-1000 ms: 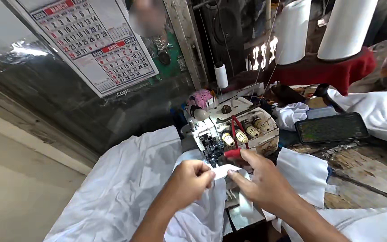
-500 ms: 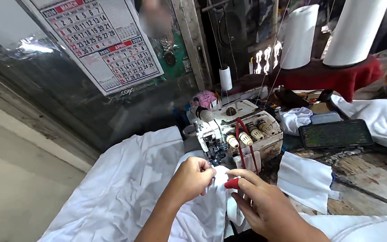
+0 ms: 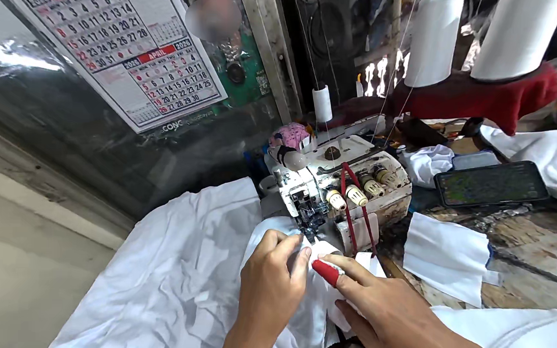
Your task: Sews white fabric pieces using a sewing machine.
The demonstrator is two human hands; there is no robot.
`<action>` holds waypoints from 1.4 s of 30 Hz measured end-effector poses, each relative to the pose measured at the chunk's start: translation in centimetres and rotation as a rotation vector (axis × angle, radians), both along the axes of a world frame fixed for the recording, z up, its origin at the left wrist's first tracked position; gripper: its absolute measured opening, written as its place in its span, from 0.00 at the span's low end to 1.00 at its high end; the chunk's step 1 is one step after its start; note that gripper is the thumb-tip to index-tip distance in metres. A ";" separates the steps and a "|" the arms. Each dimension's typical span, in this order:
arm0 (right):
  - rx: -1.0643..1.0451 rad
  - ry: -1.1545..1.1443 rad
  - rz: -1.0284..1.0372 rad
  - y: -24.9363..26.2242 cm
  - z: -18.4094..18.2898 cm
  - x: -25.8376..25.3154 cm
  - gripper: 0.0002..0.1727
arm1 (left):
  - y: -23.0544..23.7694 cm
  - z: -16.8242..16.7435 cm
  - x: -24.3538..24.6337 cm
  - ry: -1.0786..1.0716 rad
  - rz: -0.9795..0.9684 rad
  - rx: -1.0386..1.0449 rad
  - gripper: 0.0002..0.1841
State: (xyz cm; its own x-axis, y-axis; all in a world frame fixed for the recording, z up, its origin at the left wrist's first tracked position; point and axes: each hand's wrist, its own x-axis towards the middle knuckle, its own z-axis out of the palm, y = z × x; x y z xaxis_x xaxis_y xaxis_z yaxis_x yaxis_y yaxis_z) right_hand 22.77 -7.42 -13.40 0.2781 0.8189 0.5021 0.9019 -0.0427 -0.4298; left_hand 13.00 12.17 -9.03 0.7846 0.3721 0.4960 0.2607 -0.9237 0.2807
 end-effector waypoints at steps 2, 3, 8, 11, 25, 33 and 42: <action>-0.008 0.010 0.013 0.1 0.0 0.3 0.21 | 0.1 -0.2 0.1 -0.019 -0.001 0.006 0.15; -0.003 0.013 0.015 0.3 -0.1 0.6 0.21 | 0.2 -0.2 0.3 -0.018 0.005 0.006 0.15; 0.032 0.076 0.023 1.4 -0.8 1.6 0.22 | 0.6 -0.3 1.3 -0.007 0.076 0.026 0.15; 0.029 0.107 0.053 1.1 -0.9 1.7 0.24 | -0.2 -0.6 0.6 -0.039 0.071 0.074 0.16; -0.320 0.370 0.029 3.2 2.5 0.1 0.28 | 6.5 -0.7 1.5 0.014 -0.080 -0.167 0.16; -0.054 0.541 0.023 0.7 0.4 -0.8 0.20 | -0.8 -0.4 -4.8 -0.069 -0.050 -0.083 0.09; 0.360 0.935 0.110 -0.8 1.9 -4.2 0.23 | 0.3 3.1 -7.0 -0.283 -0.282 -0.264 0.06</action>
State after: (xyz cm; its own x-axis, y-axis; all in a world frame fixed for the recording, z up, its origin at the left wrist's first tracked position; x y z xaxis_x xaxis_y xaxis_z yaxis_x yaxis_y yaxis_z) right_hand 18.54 -8.22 -11.46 0.6191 0.7062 0.3434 0.1871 0.2921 -0.9379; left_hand 6.02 12.45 -5.93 0.7205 0.3065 0.6220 -0.1104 -0.8349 0.5393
